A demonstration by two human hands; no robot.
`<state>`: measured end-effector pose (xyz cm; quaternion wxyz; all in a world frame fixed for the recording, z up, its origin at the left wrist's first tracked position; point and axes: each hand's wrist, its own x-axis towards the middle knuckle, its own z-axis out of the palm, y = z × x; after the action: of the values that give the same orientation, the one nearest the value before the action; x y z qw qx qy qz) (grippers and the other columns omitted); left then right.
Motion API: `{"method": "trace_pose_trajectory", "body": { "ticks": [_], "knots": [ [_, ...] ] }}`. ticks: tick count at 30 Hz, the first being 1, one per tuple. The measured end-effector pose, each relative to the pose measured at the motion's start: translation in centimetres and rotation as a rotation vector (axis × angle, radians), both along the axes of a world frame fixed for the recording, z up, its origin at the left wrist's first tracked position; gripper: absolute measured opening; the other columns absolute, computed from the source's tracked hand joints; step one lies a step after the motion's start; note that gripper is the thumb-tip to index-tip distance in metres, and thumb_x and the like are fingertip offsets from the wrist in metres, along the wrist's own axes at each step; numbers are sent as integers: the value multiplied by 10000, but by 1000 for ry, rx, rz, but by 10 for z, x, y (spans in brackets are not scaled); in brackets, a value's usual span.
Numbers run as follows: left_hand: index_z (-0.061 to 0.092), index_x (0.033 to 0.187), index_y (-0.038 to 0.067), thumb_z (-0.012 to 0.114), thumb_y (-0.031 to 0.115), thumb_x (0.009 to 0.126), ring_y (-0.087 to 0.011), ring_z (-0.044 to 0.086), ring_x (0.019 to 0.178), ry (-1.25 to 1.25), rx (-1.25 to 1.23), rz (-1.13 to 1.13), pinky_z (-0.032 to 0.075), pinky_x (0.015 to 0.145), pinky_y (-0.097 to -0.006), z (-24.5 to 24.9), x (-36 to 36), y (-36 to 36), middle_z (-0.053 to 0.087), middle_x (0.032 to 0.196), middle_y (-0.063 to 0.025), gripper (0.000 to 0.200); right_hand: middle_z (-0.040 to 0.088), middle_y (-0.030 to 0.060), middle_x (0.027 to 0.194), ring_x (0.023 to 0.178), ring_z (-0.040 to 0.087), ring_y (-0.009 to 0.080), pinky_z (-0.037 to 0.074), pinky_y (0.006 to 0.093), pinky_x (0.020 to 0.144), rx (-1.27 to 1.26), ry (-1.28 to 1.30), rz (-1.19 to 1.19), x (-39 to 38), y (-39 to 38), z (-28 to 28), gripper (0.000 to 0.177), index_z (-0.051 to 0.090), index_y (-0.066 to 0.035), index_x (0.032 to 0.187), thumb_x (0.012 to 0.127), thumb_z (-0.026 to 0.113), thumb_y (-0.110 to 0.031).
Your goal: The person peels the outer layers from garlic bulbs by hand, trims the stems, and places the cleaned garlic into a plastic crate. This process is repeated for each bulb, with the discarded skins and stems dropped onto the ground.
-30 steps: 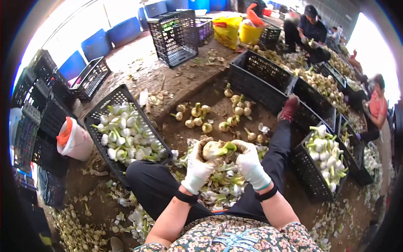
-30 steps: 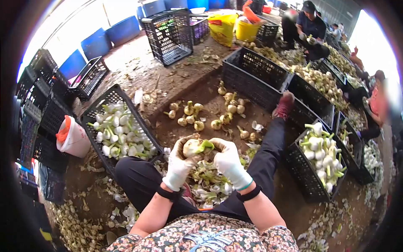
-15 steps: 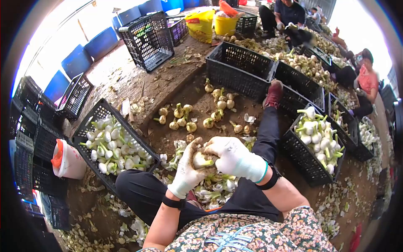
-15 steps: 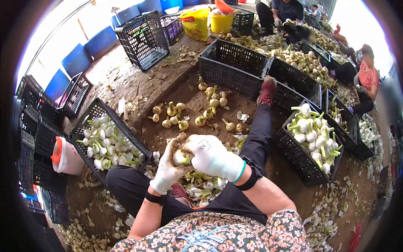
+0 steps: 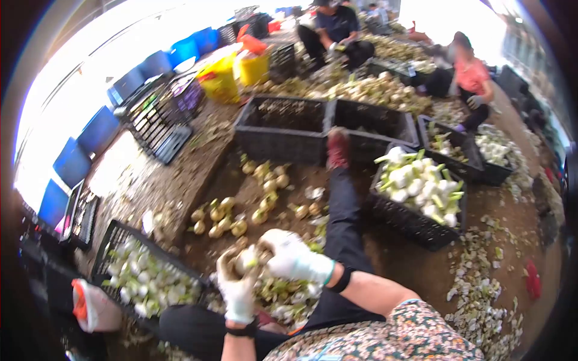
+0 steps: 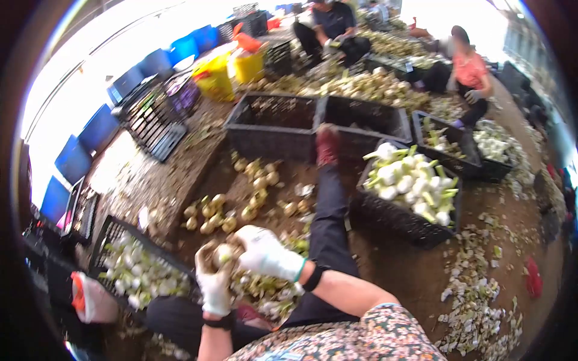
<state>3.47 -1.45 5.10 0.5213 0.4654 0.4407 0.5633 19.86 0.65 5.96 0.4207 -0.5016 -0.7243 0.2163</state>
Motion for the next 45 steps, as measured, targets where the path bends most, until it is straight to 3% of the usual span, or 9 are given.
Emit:
{"method": "trace_pose_trajectory", "body": {
  "ticks": [18, 21, 24, 29, 34, 36, 38, 42, 45],
  "knots": [
    [617, 1237, 138, 511, 275, 998, -379, 497, 1283, -1210, -168, -215, 413, 1058, -574, -33, -2, 32, 547, 1376, -163, 295, 656, 181, 1157, 1059, 637, 307, 492, 379, 889, -712, -232, -279, 63, 16, -69, 305, 672, -52, 1083, 817, 643, -198],
    [530, 1304, 4, 472, 324, 1022, -239, 621, 931, -893, -75, -338, 505, 955, -394, -66, 3, 54, 657, 1114, -145, 430, 646, 78, 1204, 1086, 621, 175, 512, 305, 890, -733, 865, -4, 42, 20, -77, 438, 512, -31, 1347, 920, 586, -93],
    [421, 1422, 8, 440, 388, 1037, -250, 507, 1247, -619, -168, -256, 362, 1096, -380, -72, 45, 55, 533, 1370, -125, 541, 654, 35, 1139, 1046, 616, 144, 560, 356, 807, -809, 1650, 198, 22, 20, -75, 288, 577, -49, 1244, 968, 533, -120],
    [482, 1379, -7, 588, 256, 973, -231, 447, 1298, -34, -310, 48, 330, 1103, -348, -152, 40, 103, 496, 1410, -126, 495, 666, 123, 944, 818, 666, 234, 567, 372, 762, -238, 1313, -87, 127, 48, -20, 145, 621, -9, 989, 921, 564, -124],
    [509, 1317, 13, 719, 106, 862, -231, 593, 1076, 157, -411, 492, 501, 893, -337, -216, -7, 186, 542, 1254, -131, 510, 626, 61, 1069, 922, 600, 127, 507, 259, 845, 208, 456, -878, 371, 52, -22, 373, 534, -21, 1275, 905, 527, 25],
    [513, 1308, 27, 755, 110, 807, -276, 571, 1133, 522, -310, 642, 483, 941, -368, -237, -31, 229, 525, 1239, -163, 562, 628, 124, 1234, 1095, 605, 191, 468, 308, 972, 174, -503, -1128, 475, 29, -47, 504, 488, 8, 1369, 880, 598, -32],
    [507, 1332, 49, 756, 107, 765, -377, 484, 1229, 835, -103, 669, 421, 1032, -447, -236, -44, 269, 500, 1281, -235, 622, 615, 139, 1293, 1218, 558, 221, 389, 309, 1069, -410, -231, -919, 547, -6, -91, 396, 582, 14, 1290, 896, 546, -10],
    [469, 1399, 69, 733, 223, 792, -412, 481, 1241, 1117, -248, 398, 414, 1041, -465, -272, -67, 345, 456, 1370, -267, 679, 600, 139, 1299, 1216, 553, 228, 413, 313, 1056, -286, 209, -935, 548, -50, -119, 410, 600, 14, 1269, 878, 499, 84],
    [574, 1307, 66, 736, 258, 804, -377, 597, 1098, 978, -274, 240, 474, 962, -428, -313, -88, 372, 609, 1198, -219, 562, 549, 133, 1307, 1242, 521, 224, 432, 335, 1050, -32, -227, -1183, 489, -53, -88, 364, 566, 29, 1282, 919, 534, 28]
  ]
}}
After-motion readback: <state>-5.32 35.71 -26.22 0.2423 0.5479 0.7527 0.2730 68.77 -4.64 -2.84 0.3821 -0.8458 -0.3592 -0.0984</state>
